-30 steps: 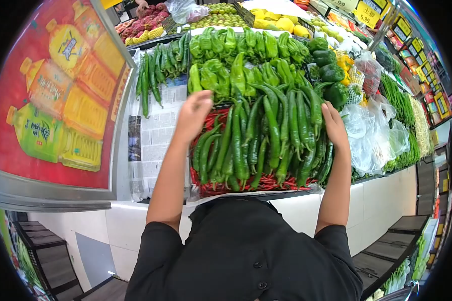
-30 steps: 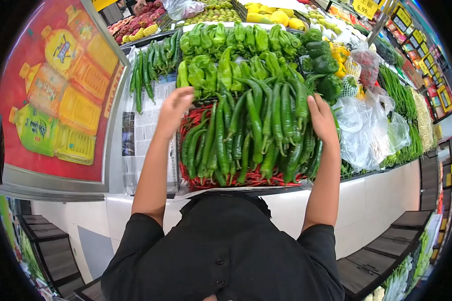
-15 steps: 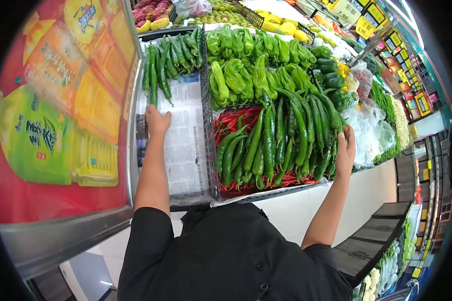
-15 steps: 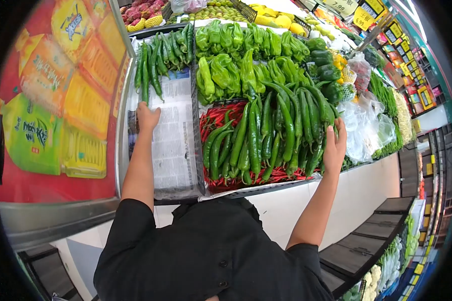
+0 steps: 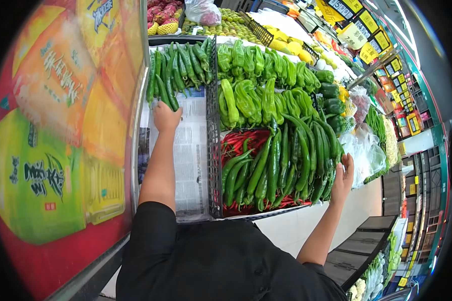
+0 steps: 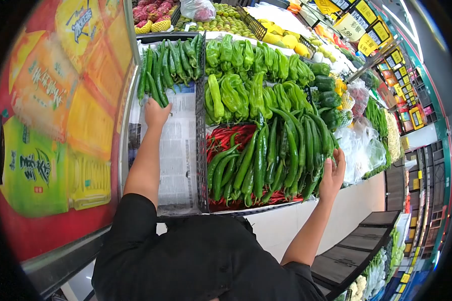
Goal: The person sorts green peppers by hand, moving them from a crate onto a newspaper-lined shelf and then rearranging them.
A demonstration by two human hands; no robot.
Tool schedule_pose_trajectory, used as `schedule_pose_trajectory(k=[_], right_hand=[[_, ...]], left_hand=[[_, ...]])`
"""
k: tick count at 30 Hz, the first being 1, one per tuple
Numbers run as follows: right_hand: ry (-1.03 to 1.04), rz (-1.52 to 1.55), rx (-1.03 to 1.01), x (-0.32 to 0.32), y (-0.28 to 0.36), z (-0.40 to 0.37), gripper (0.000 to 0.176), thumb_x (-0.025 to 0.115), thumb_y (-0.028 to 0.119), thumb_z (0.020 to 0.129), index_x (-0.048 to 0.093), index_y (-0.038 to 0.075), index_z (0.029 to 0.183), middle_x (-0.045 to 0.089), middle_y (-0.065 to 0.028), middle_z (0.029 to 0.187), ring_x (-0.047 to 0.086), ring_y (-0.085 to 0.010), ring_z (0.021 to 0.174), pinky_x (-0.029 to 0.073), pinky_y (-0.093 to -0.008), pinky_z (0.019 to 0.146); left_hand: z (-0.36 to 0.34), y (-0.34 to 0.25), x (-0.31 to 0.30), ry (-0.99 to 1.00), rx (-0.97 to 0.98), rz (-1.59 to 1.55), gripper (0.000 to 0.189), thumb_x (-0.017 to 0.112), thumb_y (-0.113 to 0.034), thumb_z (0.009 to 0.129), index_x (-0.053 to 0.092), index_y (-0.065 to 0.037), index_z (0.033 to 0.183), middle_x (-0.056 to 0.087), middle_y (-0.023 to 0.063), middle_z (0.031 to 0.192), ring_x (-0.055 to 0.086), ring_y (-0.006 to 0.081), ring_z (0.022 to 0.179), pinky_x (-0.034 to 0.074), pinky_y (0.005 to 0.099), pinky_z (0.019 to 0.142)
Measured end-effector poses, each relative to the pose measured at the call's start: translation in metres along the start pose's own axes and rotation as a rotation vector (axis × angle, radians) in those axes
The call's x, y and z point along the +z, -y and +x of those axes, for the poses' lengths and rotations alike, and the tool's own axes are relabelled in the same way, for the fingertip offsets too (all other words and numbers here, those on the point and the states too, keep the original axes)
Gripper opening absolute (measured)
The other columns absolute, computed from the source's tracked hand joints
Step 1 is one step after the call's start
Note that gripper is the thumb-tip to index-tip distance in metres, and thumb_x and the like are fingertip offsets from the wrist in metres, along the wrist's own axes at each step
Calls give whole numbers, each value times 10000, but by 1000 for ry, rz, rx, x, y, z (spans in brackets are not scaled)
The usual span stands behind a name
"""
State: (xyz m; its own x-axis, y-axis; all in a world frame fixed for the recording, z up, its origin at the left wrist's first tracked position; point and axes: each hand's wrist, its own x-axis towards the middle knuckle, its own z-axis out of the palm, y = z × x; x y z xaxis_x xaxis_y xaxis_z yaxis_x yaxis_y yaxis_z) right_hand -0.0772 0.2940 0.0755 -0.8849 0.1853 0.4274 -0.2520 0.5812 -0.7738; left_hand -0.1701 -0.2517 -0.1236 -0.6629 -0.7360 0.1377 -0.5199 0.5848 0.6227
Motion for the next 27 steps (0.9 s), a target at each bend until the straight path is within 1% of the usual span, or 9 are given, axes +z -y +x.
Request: schedule_pose_trajectory(k=[5,10,13,15,16,19,21,25,27], right_hand=[[12,2,-89,17,8,12,506,546,73,1010,428,-5,1497,526,-159,1447,501,-245,1347,385,-380,1109],[-19,47,-140,35,15,20,482,544,39,1000,456,-5,1471,550,-156,1416,532,-244,1307,404,-393,1098],[-32,75,-213,55,33,30,466,551,21,987,483,-2,1447,562,-151,1400,555,-241,1270,420,-394,1085],[-34,37,-311,81,62,40,454,565,14,974,508,0,1424,577,-148,1378,573,-238,1238,436,-392,1068],[5,35,-372,97,79,44,453,587,22,959,526,4,1407,589,-150,1356,581,-242,1223,448,-393,1054],[188,28,-537,157,124,56,463,652,65,917,559,3,1366,612,-161,1306,597,-261,1196,472,-400,1027],[375,137,-534,204,139,63,511,687,99,900,540,1,1380,603,-165,1323,604,-277,1189,473,-399,1027],[685,257,-304,317,140,79,659,714,192,918,427,-24,1470,571,-234,1363,576,-306,1269,470,-398,1039],[741,304,-194,373,141,91,706,714,252,929,394,-46,1482,559,-268,1365,561,-316,1297,470,-391,1040]], left_hand=[[9,-2,16,66,-122,-166,610,820,-333,728,504,17,1115,680,259,1047,671,405,1000,531,491,878],[-15,2,-11,53,-154,-521,541,768,-263,742,530,28,1131,690,252,1008,684,397,962,528,465,851],[-27,-10,-35,25,-80,-665,542,757,-255,746,545,36,1152,688,252,1021,682,402,960,525,455,854],[-9,-18,-43,34,-66,-692,568,750,-268,754,532,41,1177,687,262,1036,678,415,968,525,461,861],[7,-24,-43,36,-53,-709,581,747,-275,758,525,44,1190,687,267,1044,676,422,971,525,464,865],[51,-38,-41,-119,115,-486,597,730,-294,770,497,52,1197,684,289,1040,673,434,983,525,484,873],[74,-44,-42,-38,95,-362,599,725,-302,772,484,54,1189,681,306,1047,673,443,982,525,498,872],[109,-32,-29,32,74,-226,638,738,-328,769,484,47,1219,664,287,1087,648,455,1020,513,495,900],[115,-26,-17,-24,136,-115,630,744,-319,758,493,34,1215,627,286,1176,613,444,1097,497,507,933]])
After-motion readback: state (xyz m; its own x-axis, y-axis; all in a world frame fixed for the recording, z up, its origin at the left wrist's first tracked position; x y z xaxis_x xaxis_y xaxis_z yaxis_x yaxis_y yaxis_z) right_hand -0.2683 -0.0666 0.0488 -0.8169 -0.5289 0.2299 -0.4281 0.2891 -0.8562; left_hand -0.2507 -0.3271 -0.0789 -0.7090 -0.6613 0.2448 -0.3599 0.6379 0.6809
